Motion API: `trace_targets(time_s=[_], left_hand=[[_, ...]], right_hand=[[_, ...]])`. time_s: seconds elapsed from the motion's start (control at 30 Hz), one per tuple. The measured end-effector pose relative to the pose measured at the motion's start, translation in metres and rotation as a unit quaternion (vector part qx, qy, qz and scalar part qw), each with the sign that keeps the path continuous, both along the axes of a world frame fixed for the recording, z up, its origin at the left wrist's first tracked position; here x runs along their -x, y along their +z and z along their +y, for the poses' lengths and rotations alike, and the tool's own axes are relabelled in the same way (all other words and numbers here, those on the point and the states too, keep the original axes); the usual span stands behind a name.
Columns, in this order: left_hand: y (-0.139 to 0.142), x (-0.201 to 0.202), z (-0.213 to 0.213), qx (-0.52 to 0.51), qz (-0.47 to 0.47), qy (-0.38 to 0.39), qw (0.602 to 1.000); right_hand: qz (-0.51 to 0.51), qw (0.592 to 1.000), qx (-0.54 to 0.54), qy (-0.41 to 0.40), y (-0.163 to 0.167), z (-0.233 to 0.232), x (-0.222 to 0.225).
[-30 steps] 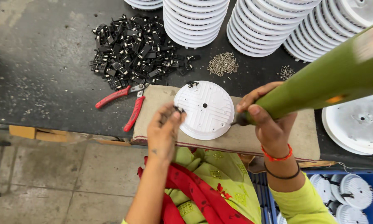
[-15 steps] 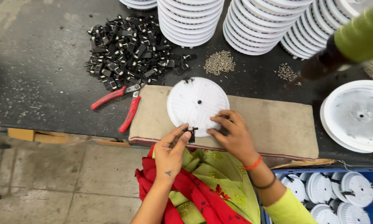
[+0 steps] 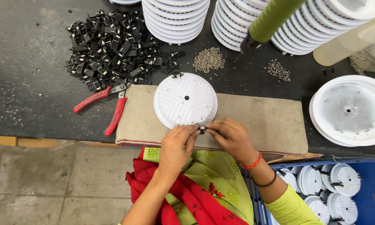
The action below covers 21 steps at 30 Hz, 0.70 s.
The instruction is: The person assembles white circular light fixture housings at a factory workbench. They place black plastic clips onto the housing, pick small screws from the table, and drive the screws in with a green electric screwdriver, working on one housing at a time.
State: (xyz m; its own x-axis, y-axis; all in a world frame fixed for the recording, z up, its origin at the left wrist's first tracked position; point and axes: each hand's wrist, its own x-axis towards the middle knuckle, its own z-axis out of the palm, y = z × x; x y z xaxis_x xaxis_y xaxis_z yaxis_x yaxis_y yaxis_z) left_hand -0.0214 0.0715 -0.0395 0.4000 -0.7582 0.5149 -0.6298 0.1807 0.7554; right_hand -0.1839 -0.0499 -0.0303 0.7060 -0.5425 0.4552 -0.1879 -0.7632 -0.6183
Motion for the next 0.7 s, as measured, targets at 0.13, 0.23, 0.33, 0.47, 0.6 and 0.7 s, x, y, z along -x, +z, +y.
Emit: trace_targets(time_s=[0.13, 0.23, 0.33, 0.47, 0.6, 0.7], left_hand=[[0.007, -0.010, 0.000, -0.005, -0.057, -0.040, 0.998], [0.013, -0.015, 0.001, -0.010, -0.096, -0.078, 0.992], [0.018, -0.014, 0.000, -0.031, -0.111, -0.087, 0.989], [0.023, -0.015, -0.005, -0.100, -0.039, -0.091, 0.990], [0.022, -0.022, -0.012, -0.343, 0.095, -0.099, 0.929], [0.016, -0.023, -0.016, -0.349, 0.269, -0.107, 0.891]], right_hand=[[-0.016, 1.000, -0.006, 0.006, -0.005, 0.000, 0.004], [-0.019, 0.998, 0.062, 0.012, -0.007, 0.001, 0.005], [-0.022, 0.998, 0.062, 0.022, -0.009, 0.005, 0.007], [0.068, 0.972, -0.221, -0.029, -0.010, 0.003, 0.010], [0.085, 0.894, -0.439, -0.003, -0.010, -0.015, 0.010], [0.048, 0.909, -0.415, 0.015, -0.009, -0.017, 0.014]])
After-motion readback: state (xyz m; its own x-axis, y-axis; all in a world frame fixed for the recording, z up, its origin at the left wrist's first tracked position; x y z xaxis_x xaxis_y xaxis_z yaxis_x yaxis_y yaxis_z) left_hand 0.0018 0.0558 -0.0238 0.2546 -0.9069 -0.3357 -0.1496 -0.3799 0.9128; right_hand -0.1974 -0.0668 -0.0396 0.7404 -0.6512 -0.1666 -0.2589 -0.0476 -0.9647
